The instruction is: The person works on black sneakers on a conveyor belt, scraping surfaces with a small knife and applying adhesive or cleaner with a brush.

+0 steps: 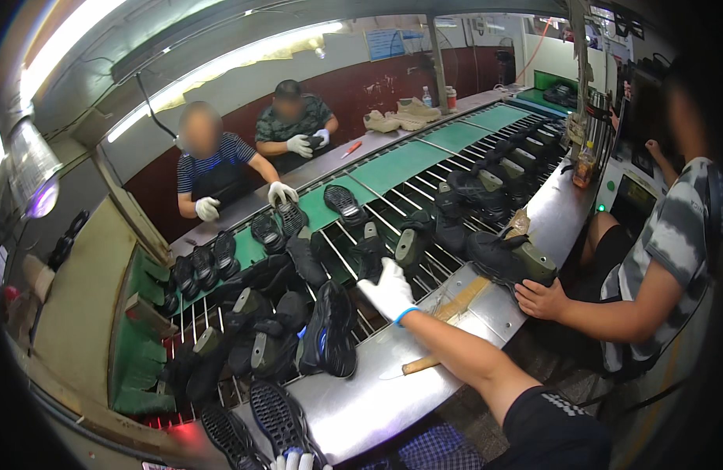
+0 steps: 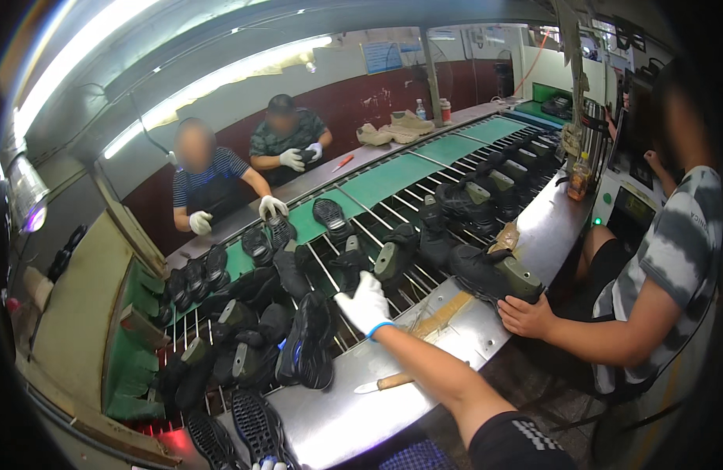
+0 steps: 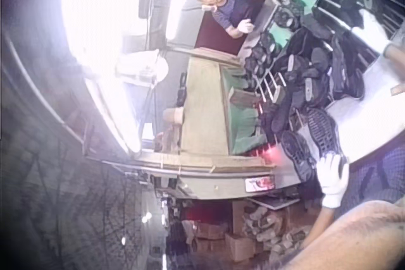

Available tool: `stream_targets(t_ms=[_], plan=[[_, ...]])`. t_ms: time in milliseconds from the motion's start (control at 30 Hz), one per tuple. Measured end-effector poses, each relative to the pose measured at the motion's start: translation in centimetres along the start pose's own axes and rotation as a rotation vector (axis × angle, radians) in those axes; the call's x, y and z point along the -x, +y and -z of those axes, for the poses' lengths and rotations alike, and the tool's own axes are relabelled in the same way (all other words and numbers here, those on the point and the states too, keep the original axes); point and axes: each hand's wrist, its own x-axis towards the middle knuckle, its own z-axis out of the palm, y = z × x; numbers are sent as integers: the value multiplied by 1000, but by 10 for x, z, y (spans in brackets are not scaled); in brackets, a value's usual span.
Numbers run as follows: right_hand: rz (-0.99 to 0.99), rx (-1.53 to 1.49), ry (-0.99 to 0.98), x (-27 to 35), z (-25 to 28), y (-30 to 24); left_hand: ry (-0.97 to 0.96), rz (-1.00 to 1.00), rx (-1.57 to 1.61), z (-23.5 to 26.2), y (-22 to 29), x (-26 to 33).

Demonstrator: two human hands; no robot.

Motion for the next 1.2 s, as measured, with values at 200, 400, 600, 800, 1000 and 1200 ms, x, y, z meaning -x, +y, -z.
stream_targets(t_ms=[200,400,600,800,1000,1200], plan=[[-114,109,220,-79,-34,-7,-89,103,-98,-9,3,4],[-205,-100,133,-125,-30,48,-84,324,-32,-13,-23,5],[-258,-1193,-103,-77,5,41,114,178,40,9,-16,-10],[-120,-1612,-137,131,65,-57,-59,137,698,-35,18,-8],[246,-1499,-270,293,122,-25,58,464,1805,-16,55,-20],[-185,-451,-814,278,156,63,-471,366,1315,28,4,-47]])
